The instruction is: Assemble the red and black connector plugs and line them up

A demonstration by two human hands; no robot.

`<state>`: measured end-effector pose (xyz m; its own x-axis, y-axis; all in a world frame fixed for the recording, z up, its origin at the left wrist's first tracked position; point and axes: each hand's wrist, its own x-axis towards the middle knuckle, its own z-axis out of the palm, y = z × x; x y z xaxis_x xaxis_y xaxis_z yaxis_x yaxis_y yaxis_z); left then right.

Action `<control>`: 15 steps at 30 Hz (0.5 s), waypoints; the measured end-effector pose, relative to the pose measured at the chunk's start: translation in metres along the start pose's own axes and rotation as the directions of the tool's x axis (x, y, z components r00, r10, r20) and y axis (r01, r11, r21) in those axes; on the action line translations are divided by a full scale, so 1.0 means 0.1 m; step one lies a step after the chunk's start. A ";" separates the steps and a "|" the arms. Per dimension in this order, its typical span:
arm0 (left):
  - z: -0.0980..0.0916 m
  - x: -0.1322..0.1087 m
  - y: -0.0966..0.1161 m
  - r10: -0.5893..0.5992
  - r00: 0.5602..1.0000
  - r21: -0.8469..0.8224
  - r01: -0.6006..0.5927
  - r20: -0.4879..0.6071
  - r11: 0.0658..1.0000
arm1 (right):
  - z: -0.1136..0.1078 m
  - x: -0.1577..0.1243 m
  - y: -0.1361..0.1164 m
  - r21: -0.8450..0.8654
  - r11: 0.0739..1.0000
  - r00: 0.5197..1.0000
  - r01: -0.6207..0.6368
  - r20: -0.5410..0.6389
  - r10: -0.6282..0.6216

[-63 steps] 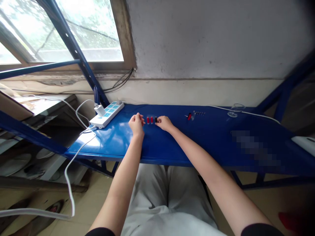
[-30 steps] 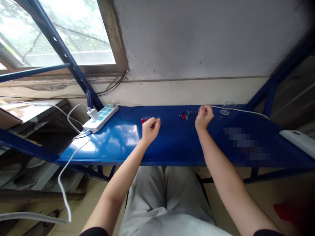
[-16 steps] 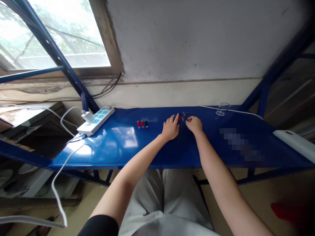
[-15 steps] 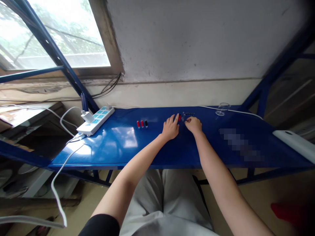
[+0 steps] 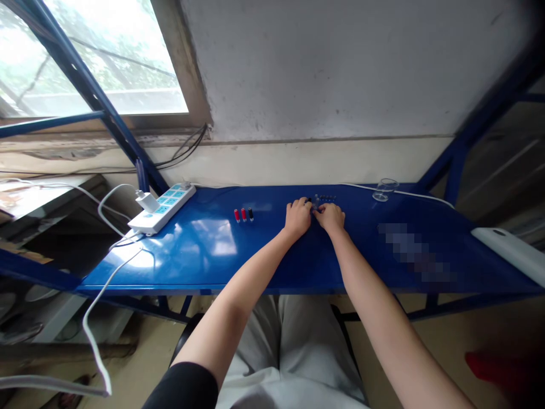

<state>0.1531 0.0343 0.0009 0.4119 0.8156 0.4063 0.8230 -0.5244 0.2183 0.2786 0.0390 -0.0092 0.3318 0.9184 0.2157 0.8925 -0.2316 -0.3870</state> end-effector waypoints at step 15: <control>-0.10 -0.09 -0.25 -0.041 0.996 -0.223 0.021 -0.083 0.975 | 0.10 0.07 0.02 0.109 0.994 0.997 -0.002 -0.073 0.010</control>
<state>0.1245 0.0373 0.0006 0.3439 0.8131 0.4696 0.7237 -0.5482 0.4192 0.2791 0.0481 -0.0177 0.3620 0.8902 0.2767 0.8535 -0.1971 -0.4824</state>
